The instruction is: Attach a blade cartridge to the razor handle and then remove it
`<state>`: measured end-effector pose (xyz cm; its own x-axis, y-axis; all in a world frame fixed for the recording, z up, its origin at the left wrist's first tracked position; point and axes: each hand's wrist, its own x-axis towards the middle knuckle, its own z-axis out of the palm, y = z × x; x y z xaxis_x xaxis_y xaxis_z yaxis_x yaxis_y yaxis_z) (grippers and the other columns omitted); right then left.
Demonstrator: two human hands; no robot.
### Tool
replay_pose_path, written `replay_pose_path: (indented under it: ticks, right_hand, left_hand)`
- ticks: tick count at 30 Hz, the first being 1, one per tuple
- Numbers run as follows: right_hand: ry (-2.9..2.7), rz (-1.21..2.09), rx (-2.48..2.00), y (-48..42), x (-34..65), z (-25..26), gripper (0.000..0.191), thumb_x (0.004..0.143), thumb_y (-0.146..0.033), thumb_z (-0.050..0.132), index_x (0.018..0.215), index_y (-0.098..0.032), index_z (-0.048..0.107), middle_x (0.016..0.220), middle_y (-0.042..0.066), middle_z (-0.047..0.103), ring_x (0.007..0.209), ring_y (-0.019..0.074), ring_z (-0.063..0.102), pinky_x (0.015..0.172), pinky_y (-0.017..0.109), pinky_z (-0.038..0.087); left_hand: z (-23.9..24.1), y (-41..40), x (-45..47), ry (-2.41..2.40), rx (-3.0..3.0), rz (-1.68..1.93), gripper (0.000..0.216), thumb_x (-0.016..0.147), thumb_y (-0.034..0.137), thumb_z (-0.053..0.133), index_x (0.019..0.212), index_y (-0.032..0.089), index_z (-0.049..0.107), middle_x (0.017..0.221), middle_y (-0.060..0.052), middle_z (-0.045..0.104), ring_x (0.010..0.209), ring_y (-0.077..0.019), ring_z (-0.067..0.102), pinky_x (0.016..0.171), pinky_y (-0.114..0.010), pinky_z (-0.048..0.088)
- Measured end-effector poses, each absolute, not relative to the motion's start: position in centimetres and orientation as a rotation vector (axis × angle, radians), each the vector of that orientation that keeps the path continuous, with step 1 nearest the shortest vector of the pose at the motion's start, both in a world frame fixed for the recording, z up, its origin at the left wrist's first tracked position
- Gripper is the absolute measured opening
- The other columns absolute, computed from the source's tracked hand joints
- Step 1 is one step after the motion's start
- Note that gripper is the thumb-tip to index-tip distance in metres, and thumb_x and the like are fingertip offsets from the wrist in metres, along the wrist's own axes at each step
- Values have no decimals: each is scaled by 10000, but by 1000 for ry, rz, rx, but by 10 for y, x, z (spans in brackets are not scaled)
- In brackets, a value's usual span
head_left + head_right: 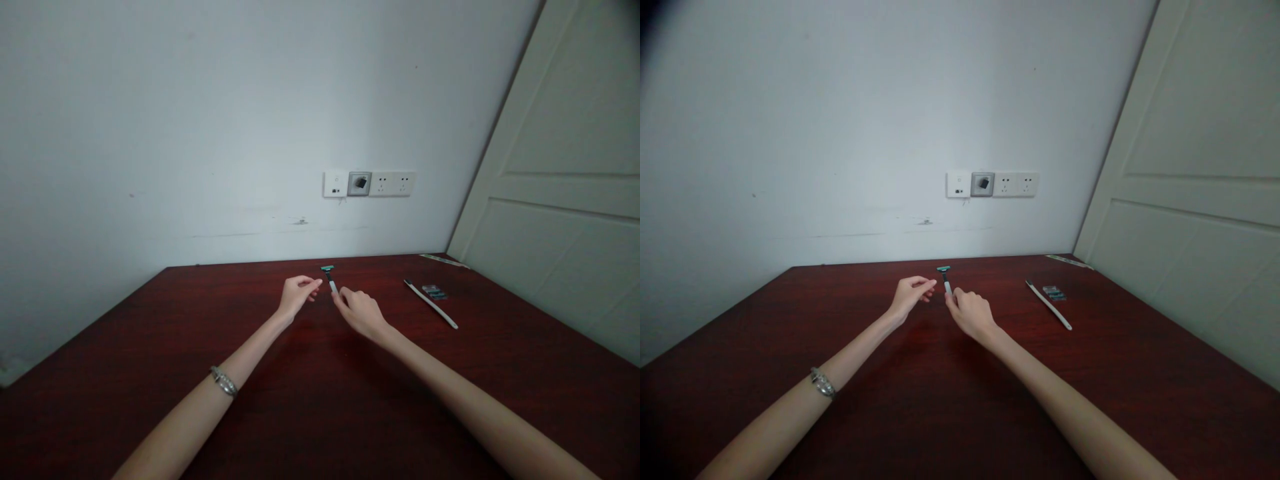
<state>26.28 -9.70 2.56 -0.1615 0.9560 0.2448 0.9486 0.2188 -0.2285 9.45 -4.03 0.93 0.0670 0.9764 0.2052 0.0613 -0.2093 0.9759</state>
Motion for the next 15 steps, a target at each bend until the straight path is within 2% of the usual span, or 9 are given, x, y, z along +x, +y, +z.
replay_pose_path:
  ticks: [5, 15]
  right_hand:
    - [-2203, -9, -1791, -100, 248, 25, 451, 934, -470, 220, 889, -189, 570, 809, 92, 673, 741, 219, 646, 605, 272, 376]
    - [-2266, -84, -1788, -99, 221, 26, 401, 914, -414, 284, 966, -166, 595, 872, 132, 685, 779, 250, 656, 663, 317, 440]
  left_hand:
    - [12, -47, 100, 1166, 1429, 1168, 314, 669, 403, 699, 679, 104, 602, 565, -21, 597, 445, -84, 534, 400, -199, 456]
    - [18, -43, 90, 1246, 1407, 1073, 333, 626, 404, 740, 663, 112, 585, 518, -21, 599, 452, -118, 573, 424, -233, 500]
